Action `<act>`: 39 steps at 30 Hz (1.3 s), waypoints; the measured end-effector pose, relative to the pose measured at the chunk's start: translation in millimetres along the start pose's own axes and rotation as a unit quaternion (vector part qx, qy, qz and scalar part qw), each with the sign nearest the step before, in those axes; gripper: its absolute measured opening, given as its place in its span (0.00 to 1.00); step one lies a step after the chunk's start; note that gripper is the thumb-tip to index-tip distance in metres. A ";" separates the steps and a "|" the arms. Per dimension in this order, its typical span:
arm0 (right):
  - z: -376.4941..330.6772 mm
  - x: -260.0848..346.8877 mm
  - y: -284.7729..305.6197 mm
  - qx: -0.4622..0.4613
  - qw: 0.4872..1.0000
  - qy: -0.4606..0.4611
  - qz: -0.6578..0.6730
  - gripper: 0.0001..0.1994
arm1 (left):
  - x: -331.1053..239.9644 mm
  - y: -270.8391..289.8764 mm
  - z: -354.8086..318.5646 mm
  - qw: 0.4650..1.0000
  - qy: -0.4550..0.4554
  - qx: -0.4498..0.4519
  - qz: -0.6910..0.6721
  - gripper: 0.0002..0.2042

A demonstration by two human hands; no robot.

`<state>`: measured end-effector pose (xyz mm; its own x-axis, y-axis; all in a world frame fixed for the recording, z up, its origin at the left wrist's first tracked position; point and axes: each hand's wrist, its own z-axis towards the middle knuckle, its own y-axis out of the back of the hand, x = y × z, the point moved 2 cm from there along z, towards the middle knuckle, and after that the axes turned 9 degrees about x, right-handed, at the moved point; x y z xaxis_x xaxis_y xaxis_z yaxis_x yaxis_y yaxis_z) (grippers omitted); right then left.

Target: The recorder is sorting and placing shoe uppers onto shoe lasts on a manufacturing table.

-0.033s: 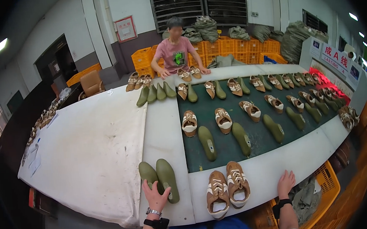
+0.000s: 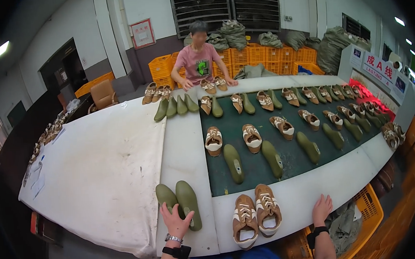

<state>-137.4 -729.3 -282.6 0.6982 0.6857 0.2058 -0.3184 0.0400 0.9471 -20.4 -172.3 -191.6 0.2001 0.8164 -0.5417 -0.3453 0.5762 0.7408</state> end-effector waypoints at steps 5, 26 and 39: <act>-2.0 10.4 7.4 0.001 1.000 -0.003 0.013 0.16 | -6.4 -4.7 23.5 0.996 -0.002 0.037 0.084 0.27; -5.5 13.0 3.1 -0.008 1.000 -0.004 0.020 0.17 | -31.9 -18.1 12.1 0.994 -0.086 0.039 0.058 0.20; -11.5 20.8 8.9 0.012 0.999 -0.011 0.028 0.17 | -27.6 -13.9 10.8 0.994 -0.086 0.033 0.054 0.20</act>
<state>-133.1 -706.3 -272.7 0.6944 0.6697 0.2632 -0.3414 -0.0154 0.9398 -11.2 -202.4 -182.7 0.3209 0.8650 -0.3857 -0.3136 0.4813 0.8185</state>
